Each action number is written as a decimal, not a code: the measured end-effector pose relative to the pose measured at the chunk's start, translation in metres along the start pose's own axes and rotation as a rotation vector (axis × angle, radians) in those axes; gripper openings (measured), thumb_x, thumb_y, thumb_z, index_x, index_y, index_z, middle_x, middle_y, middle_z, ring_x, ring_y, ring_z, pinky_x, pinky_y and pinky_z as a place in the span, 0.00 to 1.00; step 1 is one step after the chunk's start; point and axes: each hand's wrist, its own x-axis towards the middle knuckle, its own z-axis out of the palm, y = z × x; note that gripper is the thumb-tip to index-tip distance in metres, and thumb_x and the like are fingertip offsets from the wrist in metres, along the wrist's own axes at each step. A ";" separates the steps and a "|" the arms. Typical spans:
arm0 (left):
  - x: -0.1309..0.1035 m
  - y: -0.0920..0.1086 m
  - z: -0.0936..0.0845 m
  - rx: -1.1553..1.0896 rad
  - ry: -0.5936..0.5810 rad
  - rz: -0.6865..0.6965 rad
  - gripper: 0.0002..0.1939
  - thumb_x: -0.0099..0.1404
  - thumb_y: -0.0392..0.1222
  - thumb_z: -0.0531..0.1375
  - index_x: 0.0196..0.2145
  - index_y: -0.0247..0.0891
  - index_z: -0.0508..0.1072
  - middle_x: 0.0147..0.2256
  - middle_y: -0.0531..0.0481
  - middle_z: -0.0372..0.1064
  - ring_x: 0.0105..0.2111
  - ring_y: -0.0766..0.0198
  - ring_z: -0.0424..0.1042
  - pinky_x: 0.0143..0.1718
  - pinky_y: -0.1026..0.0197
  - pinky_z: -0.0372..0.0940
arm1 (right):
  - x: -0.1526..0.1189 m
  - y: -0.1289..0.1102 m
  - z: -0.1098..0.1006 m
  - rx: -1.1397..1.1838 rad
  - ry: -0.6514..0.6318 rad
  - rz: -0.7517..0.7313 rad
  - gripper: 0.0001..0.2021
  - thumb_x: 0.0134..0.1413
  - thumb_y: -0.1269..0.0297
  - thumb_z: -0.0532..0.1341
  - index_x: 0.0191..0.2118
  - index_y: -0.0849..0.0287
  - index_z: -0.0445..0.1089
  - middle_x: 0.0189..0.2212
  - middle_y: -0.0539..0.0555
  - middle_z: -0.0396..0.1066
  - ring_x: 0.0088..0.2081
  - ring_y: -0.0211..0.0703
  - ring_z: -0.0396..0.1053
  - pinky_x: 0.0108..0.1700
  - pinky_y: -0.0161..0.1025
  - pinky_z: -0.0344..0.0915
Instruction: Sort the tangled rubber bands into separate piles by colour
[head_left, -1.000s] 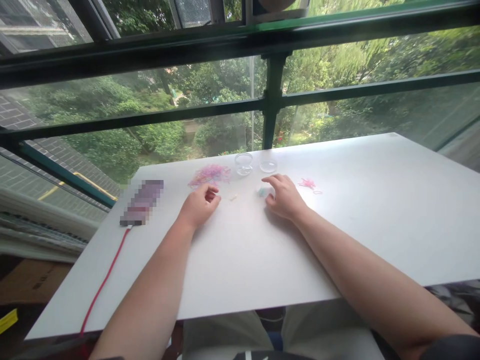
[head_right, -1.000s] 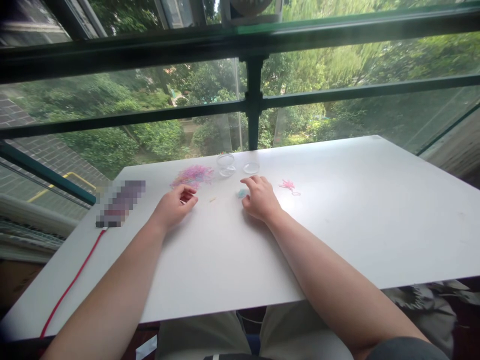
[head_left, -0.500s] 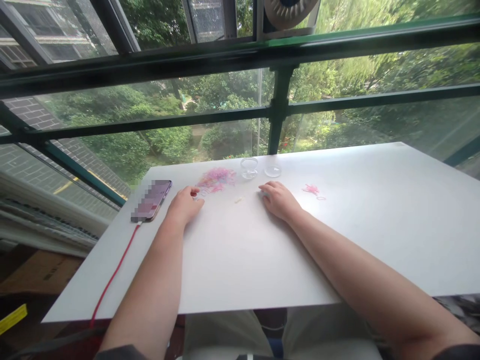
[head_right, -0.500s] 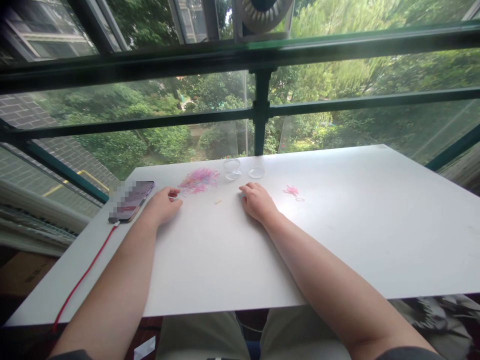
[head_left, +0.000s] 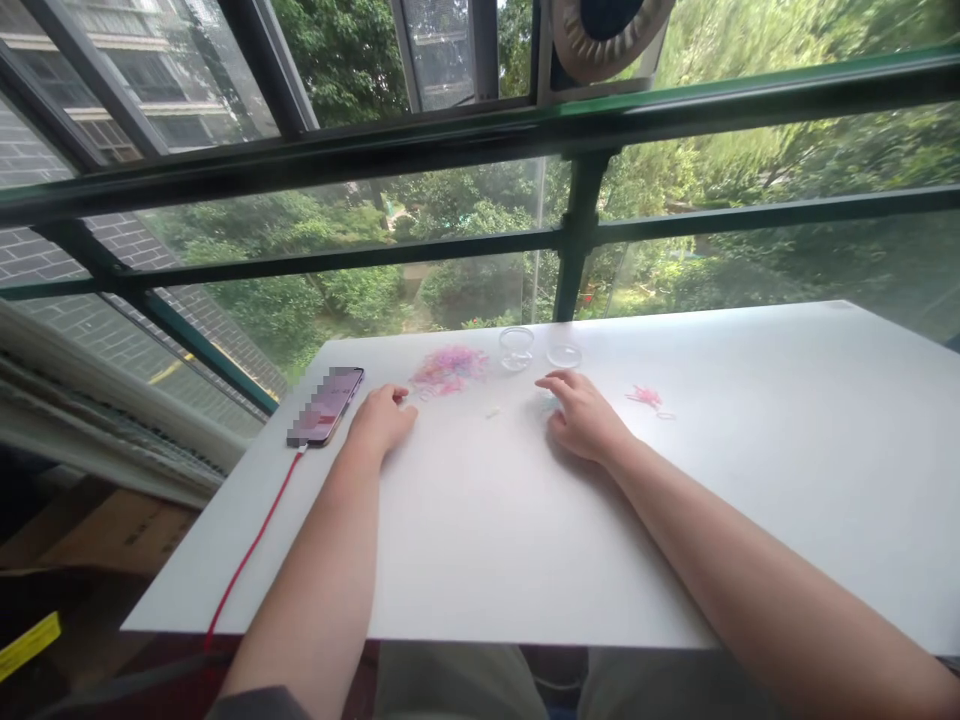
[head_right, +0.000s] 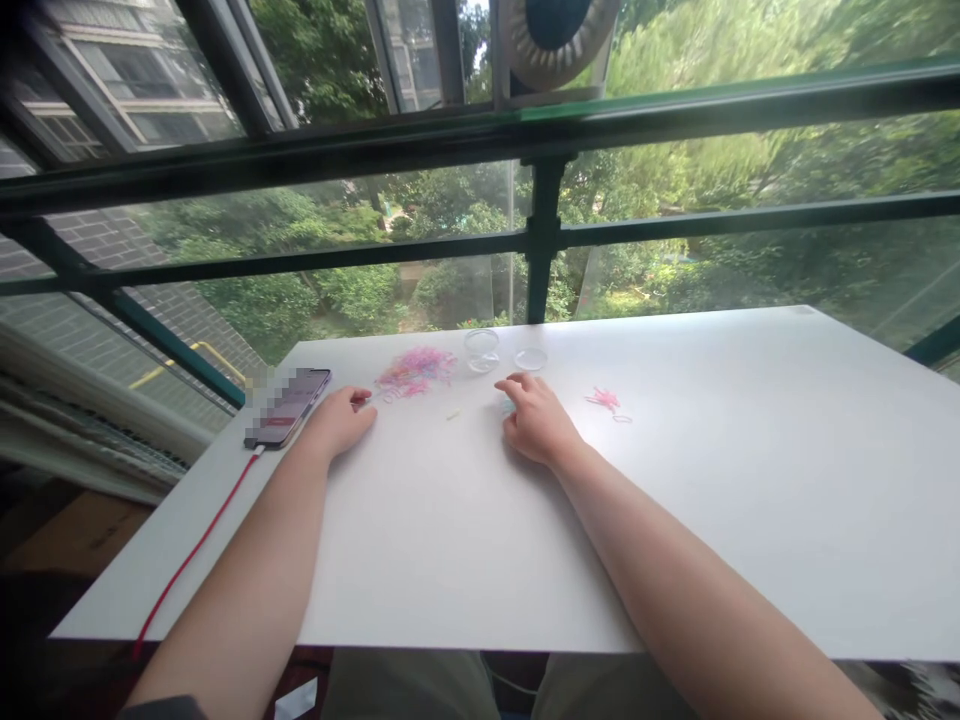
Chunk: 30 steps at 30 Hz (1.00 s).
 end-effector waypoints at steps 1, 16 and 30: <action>0.000 0.000 0.000 0.000 -0.004 0.000 0.22 0.54 0.45 0.57 0.46 0.37 0.70 0.46 0.41 0.70 0.45 0.54 0.70 0.49 0.57 0.62 | -0.002 0.000 -0.002 0.016 0.036 0.005 0.26 0.42 0.77 0.54 0.51 0.61 0.66 0.49 0.60 0.64 0.51 0.51 0.61 0.54 0.45 0.58; 0.003 0.003 0.009 -0.019 0.067 -0.005 0.30 0.52 0.55 0.61 0.49 0.36 0.70 0.49 0.38 0.65 0.47 0.54 0.69 0.52 0.58 0.59 | -0.018 -0.028 -0.016 0.444 -0.184 -0.114 0.17 0.39 0.80 0.51 0.33 0.59 0.71 0.27 0.51 0.69 0.23 0.34 0.59 0.28 0.32 0.57; 0.014 -0.001 0.013 -0.043 0.100 -0.045 0.10 0.57 0.45 0.57 0.32 0.39 0.76 0.35 0.44 0.76 0.36 0.55 0.73 0.39 0.59 0.64 | -0.018 -0.024 -0.015 0.470 -0.161 -0.032 0.14 0.42 0.77 0.51 0.31 0.58 0.71 0.27 0.51 0.70 0.26 0.37 0.64 0.30 0.34 0.59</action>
